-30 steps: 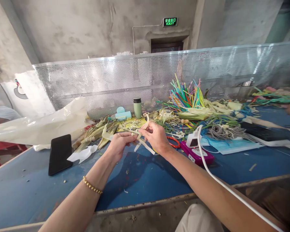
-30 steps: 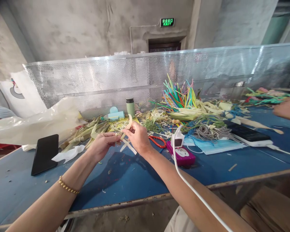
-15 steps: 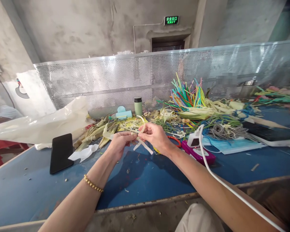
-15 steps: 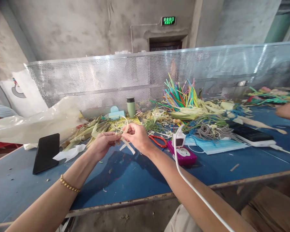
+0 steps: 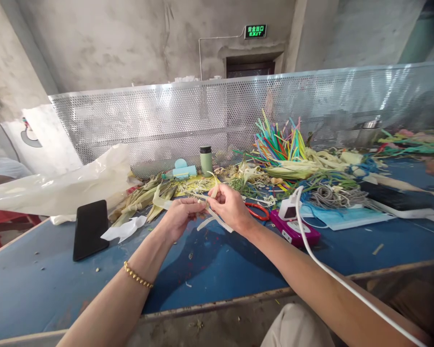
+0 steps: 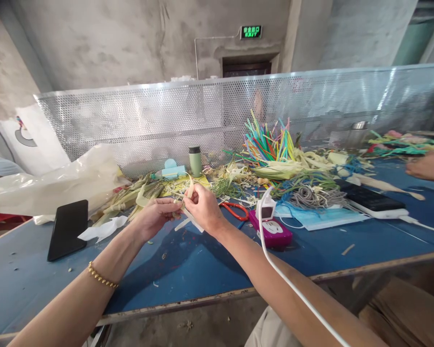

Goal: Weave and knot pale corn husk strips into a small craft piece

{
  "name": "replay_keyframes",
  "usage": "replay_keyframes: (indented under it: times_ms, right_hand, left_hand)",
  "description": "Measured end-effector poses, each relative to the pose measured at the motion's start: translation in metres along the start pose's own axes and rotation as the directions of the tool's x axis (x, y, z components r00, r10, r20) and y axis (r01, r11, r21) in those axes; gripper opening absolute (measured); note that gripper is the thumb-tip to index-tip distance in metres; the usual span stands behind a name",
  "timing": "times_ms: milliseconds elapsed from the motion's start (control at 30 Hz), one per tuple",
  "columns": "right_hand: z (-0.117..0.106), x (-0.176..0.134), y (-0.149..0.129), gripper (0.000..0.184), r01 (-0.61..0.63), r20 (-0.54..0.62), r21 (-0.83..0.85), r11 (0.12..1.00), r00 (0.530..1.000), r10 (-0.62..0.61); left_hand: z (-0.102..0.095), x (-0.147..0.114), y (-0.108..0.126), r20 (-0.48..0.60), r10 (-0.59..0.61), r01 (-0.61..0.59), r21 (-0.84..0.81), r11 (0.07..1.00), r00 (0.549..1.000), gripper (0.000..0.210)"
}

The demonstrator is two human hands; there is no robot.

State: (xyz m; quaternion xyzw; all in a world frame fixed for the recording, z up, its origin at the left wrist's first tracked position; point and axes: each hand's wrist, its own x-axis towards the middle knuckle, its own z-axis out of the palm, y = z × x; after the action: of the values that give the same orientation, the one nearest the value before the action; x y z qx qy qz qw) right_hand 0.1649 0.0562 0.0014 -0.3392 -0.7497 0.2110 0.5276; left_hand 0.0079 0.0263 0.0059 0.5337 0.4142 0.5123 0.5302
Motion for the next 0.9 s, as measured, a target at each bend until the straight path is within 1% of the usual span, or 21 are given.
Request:
replay_keyframes:
  times_ms: [100, 200, 333, 433, 500, 700, 833, 900]
  right_hand:
    - [0.0, -0.001, -0.003, 0.006, 0.027, 0.001, -0.031, 0.999, 1.0, -0.027]
    - [0.001, -0.002, -0.006, 0.007, 0.02, 0.003, -0.046, 0.999, 1.0, -0.02]
    - [0.003, -0.005, -0.007, 0.011, 0.015, -0.024, -0.079, 0.997, 1.0, -0.017]
    - [0.004, -0.006, -0.006, 0.011, 0.011, -0.028, -0.078, 0.997, 1.0, -0.013]
    - [0.004, -0.006, -0.006, 0.013, 0.0, -0.028, -0.052, 0.999, 1.0, -0.001]
    - [0.006, -0.003, 0.001, 0.012, -0.101, -0.017, 0.08, 0.992, 0.995, 0.103]
    - [0.005, -0.001, 0.007, 0.022, -0.218, 0.024, 0.175, 0.96, 0.976, 0.218]
    - [0.001, -0.001, 0.005, 0.027, -0.293, 0.082, 0.213, 0.932, 0.956, 0.281]
  left_hand:
    - [0.0, 0.0, 0.0, 0.0, -0.009, 0.009, -0.005, 1.0, 1.0, 0.013]
    - [-0.001, 0.0, -0.001, 0.012, -0.023, 0.024, -0.029, 0.999, 1.0, 0.014]
    - [-0.001, -0.001, 0.0, 0.038, -0.048, 0.05, -0.06, 0.997, 0.998, 0.02]
    - [0.0, -0.002, 0.0, 0.047, -0.033, 0.034, -0.036, 0.999, 0.998, 0.025]
    - [0.001, -0.002, 0.0, 0.03, -0.008, 0.008, -0.009, 1.0, 1.0, 0.027]
    - [0.001, -0.002, 0.002, -0.029, 0.031, -0.029, 0.066, 0.997, 0.999, 0.026]
    - [-0.001, 0.0, 0.003, -0.025, 0.003, -0.001, 0.063, 0.998, 1.0, 0.025]
    - [-0.004, 0.001, 0.003, -0.014, -0.016, 0.017, 0.045, 0.999, 1.0, 0.024]
